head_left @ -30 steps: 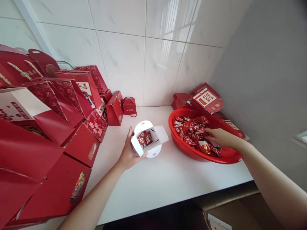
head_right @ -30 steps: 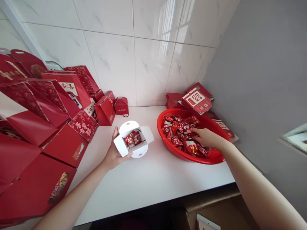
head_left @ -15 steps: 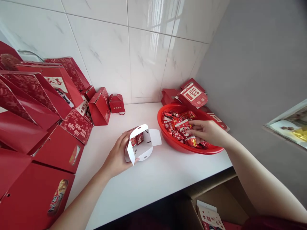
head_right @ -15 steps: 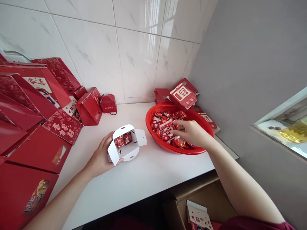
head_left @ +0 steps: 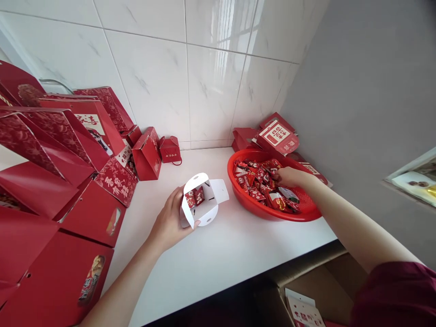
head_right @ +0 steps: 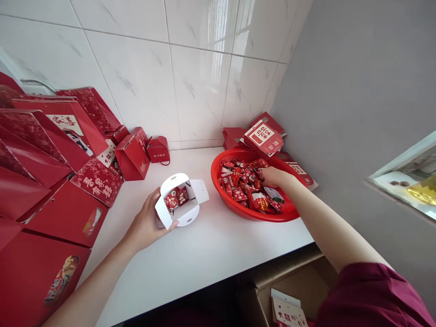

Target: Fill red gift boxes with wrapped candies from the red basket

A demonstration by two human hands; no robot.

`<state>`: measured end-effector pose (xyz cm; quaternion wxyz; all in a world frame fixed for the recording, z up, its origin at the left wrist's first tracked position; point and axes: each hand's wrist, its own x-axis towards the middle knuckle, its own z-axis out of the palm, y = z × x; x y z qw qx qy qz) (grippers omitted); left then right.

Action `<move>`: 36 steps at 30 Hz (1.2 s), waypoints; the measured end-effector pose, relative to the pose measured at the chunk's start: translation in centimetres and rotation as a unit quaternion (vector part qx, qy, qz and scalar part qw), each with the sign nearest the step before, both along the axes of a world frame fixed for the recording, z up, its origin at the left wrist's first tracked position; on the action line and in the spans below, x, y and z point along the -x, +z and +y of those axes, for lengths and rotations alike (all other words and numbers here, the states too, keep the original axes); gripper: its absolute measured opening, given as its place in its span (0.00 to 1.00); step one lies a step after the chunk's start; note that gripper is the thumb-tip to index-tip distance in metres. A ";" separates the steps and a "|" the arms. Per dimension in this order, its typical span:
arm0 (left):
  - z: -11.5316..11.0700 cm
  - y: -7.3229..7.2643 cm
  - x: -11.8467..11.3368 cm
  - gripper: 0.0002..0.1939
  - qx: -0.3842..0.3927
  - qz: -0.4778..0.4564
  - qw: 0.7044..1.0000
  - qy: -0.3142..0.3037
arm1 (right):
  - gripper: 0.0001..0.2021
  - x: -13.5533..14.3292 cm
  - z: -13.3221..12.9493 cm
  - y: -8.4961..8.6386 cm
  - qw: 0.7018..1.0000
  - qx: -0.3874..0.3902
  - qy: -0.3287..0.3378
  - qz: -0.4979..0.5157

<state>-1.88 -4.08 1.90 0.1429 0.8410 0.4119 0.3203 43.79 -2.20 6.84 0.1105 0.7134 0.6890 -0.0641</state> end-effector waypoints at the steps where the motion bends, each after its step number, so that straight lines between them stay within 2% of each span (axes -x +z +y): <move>1: 0.0 0.0 0.0 0.50 -0.002 -0.006 1.000 -0.001 | 0.10 0.2 0.6 -0.5 1.000 0.001 0.007 -0.004; 4: 0.1 0.1 0.1 0.50 0.006 -0.015 1.000 -0.015 | 0.15 0.6 1.4 -1.3 1.000 -0.002 0.020 -0.007; 8: 0.0 0.7 0.3 0.50 0.020 -0.004 0.998 -0.065 | 0.06 1.1 0.7 -1.3 1.000 0.000 0.027 -0.001; 10: 0.0 1.1 0.5 0.50 0.013 -0.001 0.997 -0.073 | 0.06 1.4 0.2 -1.3 1.000 0.010 0.018 0.004; 13: 0.0 1.5 0.8 0.50 0.005 0.001 0.998 -0.064 | 0.11 1.8 -0.1 -1.9 0.999 0.034 -0.001 0.006; 18: 0.3 1.3 1.7 0.51 0.034 0.006 0.999 -0.030 | 0.11 1.9 0.2 -2.4 0.997 0.057 -0.008 0.042; 20: 0.6 1.0 1.9 0.46 0.041 -0.014 0.999 -0.014 | 0.09 1.5 -0.2 -1.7 0.995 0.052 -0.012 0.081; 22: 0.8 0.8 1.9 0.39 0.055 -0.041 0.998 0.005 | 0.08 1.3 -1.0 -0.2 0.994 0.028 -0.026 0.101; 24: 0.9 0.6 1.9 0.33 0.087 -0.063 0.994 0.021 | 0.08 1.8 -2.5 2.0 0.994 -0.048 -0.055 0.080; 26: 0.9 0.6 1.7 0.30 0.123 -0.076 0.989 0.023 | 0.09 3.7 -4.6 4.5 0.972 -0.214 -0.079 0.060; 27: 0.9 0.7 1.6 0.30 0.135 -0.080 0.987 0.018 | 0.10 5.2 -5.8 5.7 0.937 -0.331 -0.082 0.072; 29: 0.8 0.8 1.4 0.30 0.150 -0.085 0.985 0.005 | 0.13 9.2 -7.9 7.7 0.833 -0.521 -0.023 0.184; 31: 0.8 0.8 1.3 0.30 0.159 -0.090 0.983 -0.003 | 0.14 13.7 -9.0 8.5 0.728 -0.627 0.030 0.275; 32: 0.8 0.8 1.3 0.30 0.162 -0.092 0.982 -0.005 | 0.15 15.9 -9.1 8.4 0.711 -0.632 0.073 0.298; 33: 0.8 0.8 1.4 0.31 0.166 -0.095 0.982 -0.008 | 0.15 17.9 -8.8 7.9 0.717 -0.612 0.124 0.309; 36: 0.7 1.0 1.6 0.30 0.184 -0.094 0.978 -0.034 | 0.14 21.9 -6.6 4.9 0.797 -0.463 0.253 0.295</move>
